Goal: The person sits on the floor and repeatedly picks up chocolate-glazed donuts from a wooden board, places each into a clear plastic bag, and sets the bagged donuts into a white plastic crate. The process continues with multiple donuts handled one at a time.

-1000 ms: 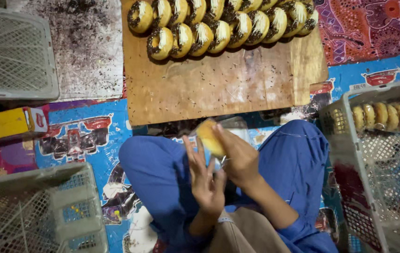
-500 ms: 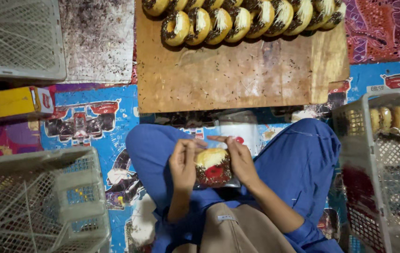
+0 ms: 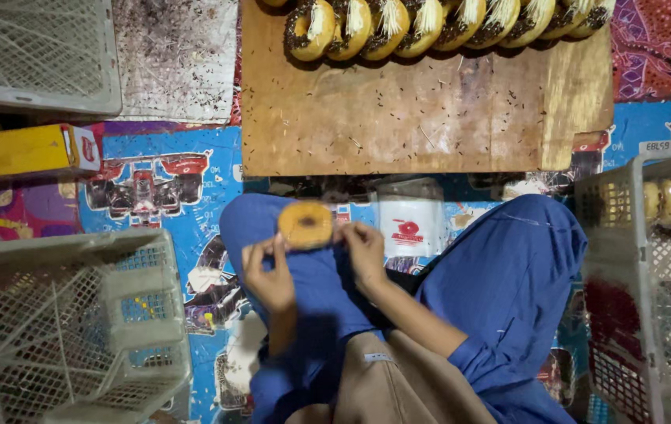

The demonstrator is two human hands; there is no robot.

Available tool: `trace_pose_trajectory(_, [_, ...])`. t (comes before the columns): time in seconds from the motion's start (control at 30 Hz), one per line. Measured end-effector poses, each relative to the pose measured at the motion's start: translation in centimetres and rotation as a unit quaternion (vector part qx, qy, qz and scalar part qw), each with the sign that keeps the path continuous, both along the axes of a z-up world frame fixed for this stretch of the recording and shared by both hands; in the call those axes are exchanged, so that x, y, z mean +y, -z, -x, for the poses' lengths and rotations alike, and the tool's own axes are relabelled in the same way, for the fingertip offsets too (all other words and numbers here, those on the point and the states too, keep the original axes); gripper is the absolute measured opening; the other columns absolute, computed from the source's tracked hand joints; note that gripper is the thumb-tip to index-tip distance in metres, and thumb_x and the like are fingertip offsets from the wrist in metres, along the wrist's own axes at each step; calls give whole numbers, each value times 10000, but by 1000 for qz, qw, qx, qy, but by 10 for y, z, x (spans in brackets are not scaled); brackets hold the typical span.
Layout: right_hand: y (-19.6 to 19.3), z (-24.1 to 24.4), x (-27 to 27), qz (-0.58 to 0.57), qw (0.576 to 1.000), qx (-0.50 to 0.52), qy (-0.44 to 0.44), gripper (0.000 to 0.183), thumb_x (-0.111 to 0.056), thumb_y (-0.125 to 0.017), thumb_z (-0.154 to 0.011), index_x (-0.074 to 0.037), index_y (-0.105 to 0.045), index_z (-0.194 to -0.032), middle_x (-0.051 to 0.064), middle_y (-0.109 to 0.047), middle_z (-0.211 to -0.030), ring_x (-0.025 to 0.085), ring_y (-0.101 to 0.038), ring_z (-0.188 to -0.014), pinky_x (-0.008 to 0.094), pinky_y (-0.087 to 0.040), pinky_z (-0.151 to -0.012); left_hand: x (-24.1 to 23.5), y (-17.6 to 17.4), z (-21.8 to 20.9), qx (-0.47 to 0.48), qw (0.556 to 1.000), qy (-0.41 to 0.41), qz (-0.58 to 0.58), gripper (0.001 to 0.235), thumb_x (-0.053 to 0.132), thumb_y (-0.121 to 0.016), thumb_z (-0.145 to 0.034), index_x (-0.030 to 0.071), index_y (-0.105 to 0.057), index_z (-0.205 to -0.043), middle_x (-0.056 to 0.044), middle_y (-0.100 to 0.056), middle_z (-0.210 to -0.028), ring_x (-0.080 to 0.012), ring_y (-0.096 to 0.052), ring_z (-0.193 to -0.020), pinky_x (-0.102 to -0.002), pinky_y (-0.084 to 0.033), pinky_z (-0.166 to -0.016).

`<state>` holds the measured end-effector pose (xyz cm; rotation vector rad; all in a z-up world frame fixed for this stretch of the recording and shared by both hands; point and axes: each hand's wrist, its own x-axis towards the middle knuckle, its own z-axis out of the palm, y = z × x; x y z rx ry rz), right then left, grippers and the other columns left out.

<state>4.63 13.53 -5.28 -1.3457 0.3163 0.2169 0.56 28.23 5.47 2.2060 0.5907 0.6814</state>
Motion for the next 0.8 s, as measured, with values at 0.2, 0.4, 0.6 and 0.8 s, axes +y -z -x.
trace_pose_trajectory(0.2, [52, 27, -20, 117, 972, 107, -170, 308, -289, -728, -927, -22, -742, -774, 36, -705, -649, 143, -545, -507, 344, -423, -501, 8, 27, 19, 135, 981, 31, 135, 201, 119, -718, -948, 3, -627, -811, -98, -677, -720, -195, -637, -667, -345, -498, -627])
trace_pose_trajectory(0.4, [70, -70, -138, 579, 725, -255, -272, 209, -201, -710, -761, -12, -672, -842, 213, -669, -891, 395, -658, -841, 483, -531, -735, 0, 106, -53, 67, 984, 115, 116, 215, 146, -769, -907, 17, -645, -789, -100, -697, -696, -208, -660, -648, -335, -519, -650])
trace_pose_trajectory(0.6, [105, -84, -164, 670, 647, -233, -281, 186, -99, -609, -856, 1, -646, -1009, 218, -658, -1044, 381, -615, -1028, 484, -474, -915, -37, 202, -126, 156, 982, 81, -67, 224, 134, -764, -813, -63, -657, -817, -268, -666, -872, -454, -633, -873, -537, -503, -773])
trace_pose_trajectory(0.8, [115, -97, -161, 616, 697, -213, -300, 274, -26, -629, -809, 35, -642, -1076, 292, -664, -1023, 438, -681, -891, 500, -560, -719, -46, 191, -119, 186, 955, 156, -170, 288, 182, -773, -796, -68, -687, -912, -290, -605, -994, -462, -522, -1078, -544, -448, -941])
